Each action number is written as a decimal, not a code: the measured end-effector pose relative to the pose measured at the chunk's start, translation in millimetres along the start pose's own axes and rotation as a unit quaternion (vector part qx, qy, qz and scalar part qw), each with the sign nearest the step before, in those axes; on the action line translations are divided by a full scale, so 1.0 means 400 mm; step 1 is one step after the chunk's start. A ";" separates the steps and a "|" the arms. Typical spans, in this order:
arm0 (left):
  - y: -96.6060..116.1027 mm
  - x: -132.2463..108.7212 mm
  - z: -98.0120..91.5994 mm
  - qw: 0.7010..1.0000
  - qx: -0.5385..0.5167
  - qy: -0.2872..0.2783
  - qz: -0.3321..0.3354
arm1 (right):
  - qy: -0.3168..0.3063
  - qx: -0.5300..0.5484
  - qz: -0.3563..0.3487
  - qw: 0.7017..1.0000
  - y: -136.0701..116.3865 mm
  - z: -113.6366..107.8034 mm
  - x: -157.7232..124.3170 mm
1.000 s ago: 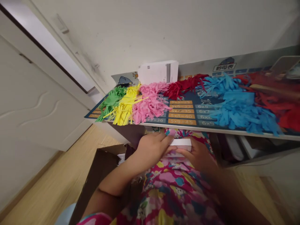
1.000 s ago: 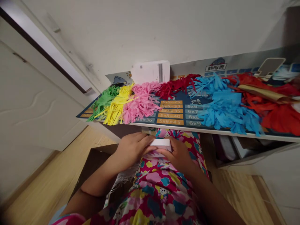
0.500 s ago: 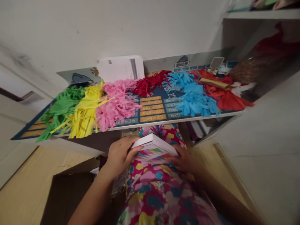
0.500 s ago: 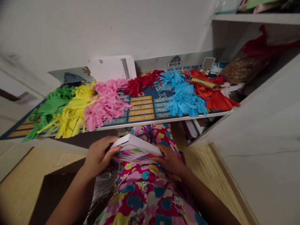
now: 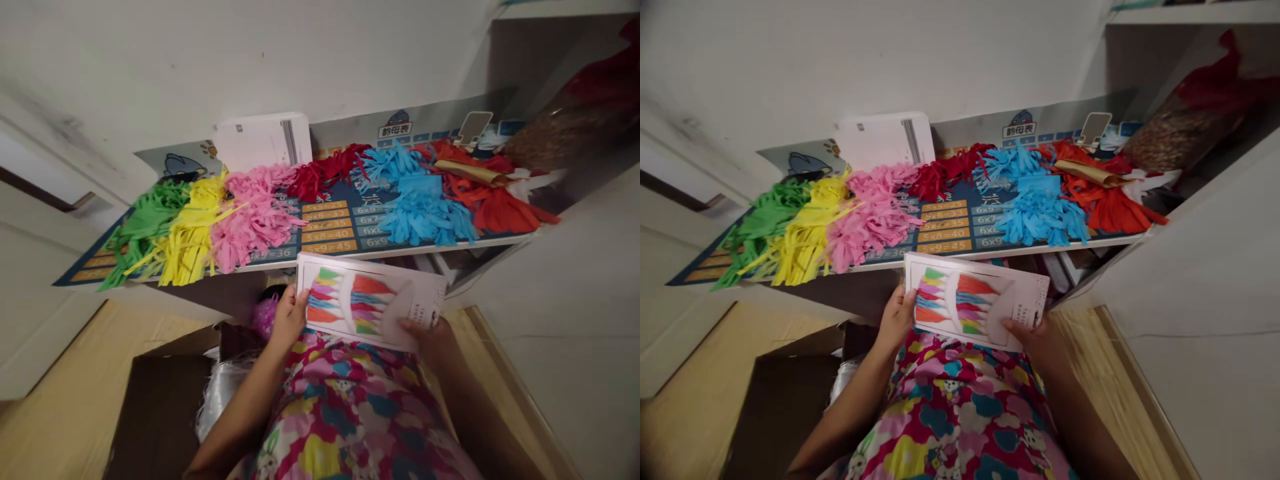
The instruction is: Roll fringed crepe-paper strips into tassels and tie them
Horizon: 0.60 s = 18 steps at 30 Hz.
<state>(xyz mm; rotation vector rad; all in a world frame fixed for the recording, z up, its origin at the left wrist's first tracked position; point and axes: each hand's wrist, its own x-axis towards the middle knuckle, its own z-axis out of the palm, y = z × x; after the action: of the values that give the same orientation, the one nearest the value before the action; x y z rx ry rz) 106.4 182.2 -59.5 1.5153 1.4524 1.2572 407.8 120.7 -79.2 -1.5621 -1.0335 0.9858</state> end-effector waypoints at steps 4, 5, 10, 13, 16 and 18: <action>0.024 -0.024 -0.063 0.970 0.182 0.091 0.129 | -0.133 -0.191 -0.055 0.971 -0.066 0.034 0.003; 0.046 -0.026 -0.079 0.957 0.231 0.055 0.164 | -0.190 -0.236 -0.092 0.949 -0.087 0.039 0.009; 0.128 -0.031 -0.116 0.947 0.167 -0.256 0.099 | -0.330 -0.234 -0.191 0.894 -0.168 0.057 0.036; 0.107 -0.051 -0.106 0.987 0.023 -0.156 -0.007 | -0.321 -0.057 -0.171 0.930 -0.169 0.076 0.037; 0.064 -0.081 -0.082 0.992 -0.100 -0.048 -0.064 | -0.266 -0.005 -0.117 0.957 -0.156 0.130 0.012; 0.043 -0.099 -0.067 0.982 -0.161 -0.039 -0.093 | -0.240 -0.047 -0.078 0.967 -0.158 0.172 -0.011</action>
<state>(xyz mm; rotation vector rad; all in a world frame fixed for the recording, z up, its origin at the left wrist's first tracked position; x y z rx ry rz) 90.0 137.3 -42.6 1.1737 1.2379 1.2361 332.4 145.9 -30.0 -1.3164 -1.5315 1.2507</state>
